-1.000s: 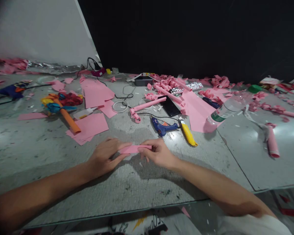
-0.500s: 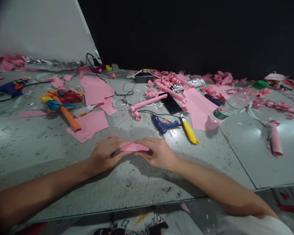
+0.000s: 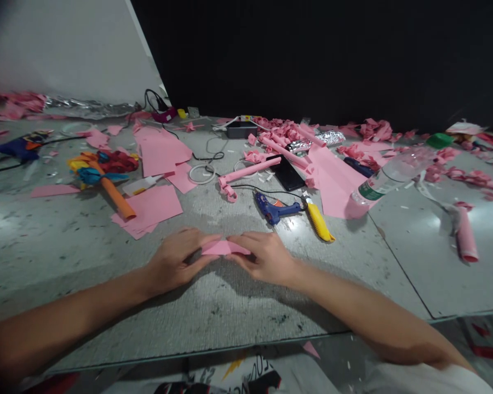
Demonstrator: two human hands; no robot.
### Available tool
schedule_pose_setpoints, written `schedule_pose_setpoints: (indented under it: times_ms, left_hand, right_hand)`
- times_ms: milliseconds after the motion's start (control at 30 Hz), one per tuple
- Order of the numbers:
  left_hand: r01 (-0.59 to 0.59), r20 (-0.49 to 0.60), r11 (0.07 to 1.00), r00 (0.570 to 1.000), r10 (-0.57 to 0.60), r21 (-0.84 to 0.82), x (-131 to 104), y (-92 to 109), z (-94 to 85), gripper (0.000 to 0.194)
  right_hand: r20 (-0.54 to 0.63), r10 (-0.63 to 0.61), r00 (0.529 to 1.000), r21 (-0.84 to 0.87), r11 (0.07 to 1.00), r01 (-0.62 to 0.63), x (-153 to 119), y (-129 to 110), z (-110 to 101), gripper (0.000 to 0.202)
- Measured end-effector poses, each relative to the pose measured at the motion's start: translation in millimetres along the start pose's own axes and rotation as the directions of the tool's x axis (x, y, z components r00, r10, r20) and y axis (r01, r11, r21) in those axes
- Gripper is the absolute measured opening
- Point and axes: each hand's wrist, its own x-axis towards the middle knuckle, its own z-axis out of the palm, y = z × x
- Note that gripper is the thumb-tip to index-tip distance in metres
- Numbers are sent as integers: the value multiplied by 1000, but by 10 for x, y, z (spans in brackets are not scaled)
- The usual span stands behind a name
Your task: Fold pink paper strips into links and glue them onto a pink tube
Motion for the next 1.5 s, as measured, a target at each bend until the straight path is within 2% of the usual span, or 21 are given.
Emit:
schedule_pose_setpoints:
  times_ms: [267, 433, 533, 600, 733, 933, 1133, 1300, 1400, 1500]
  left_hand:
    - [69, -33, 995, 997, -71, -73, -20, -3, 6, 19]
    - [57, -16, 994, 998, -59, -98, -18, -15, 10, 9]
    - [27, -15, 993, 999, -29, -113, -11, -14, 21, 5]
    - [8, -16, 992, 1000, -10, -125, -18, -6, 31, 5]
    - [-19, -28, 990, 999, 15, -142, -45, 25, 45, 8]
    - [-48, -17, 987, 999, 46, -154, -39, 41, 52, 11]
    - [-13, 66, 991, 998, 22, -132, -6, 44, 51, 3]
    - [-87, 18, 990, 996, 89, -115, 8, 74, 0, 12]
    - [-54, 14, 991, 998, 56, -125, 14, 72, -15, 10]
    - [-5, 60, 991, 998, 13, -131, 22, 55, -12, 4]
  right_hand:
    - [-13, -19, 1000, -34, 999, 19, -9, 37, -1, 31]
    - [-36, -48, 998, -27, 999, 47, 14, 35, -17, 39]
    - [-50, -123, 991, -23, 992, 122, 42, 16, -29, 25]
    - [-25, -160, 987, -3, 987, 160, 52, 8, -30, 18]
    - [-5, -218, 976, 30, 976, 218, 43, -13, -27, 19]
    - [31, -178, 983, 55, 983, 177, 38, -39, -30, 15]
    - [-5, -242, 970, 7, 970, 242, 33, -17, 0, 12]
    - [35, -203, 979, 24, 979, 202, 41, -18, 6, 7]
    - [38, -205, 978, 18, 979, 204, 37, -4, -5, 10]
    - [44, -222, 974, -9, 975, 223, 30, 7, -14, 16]
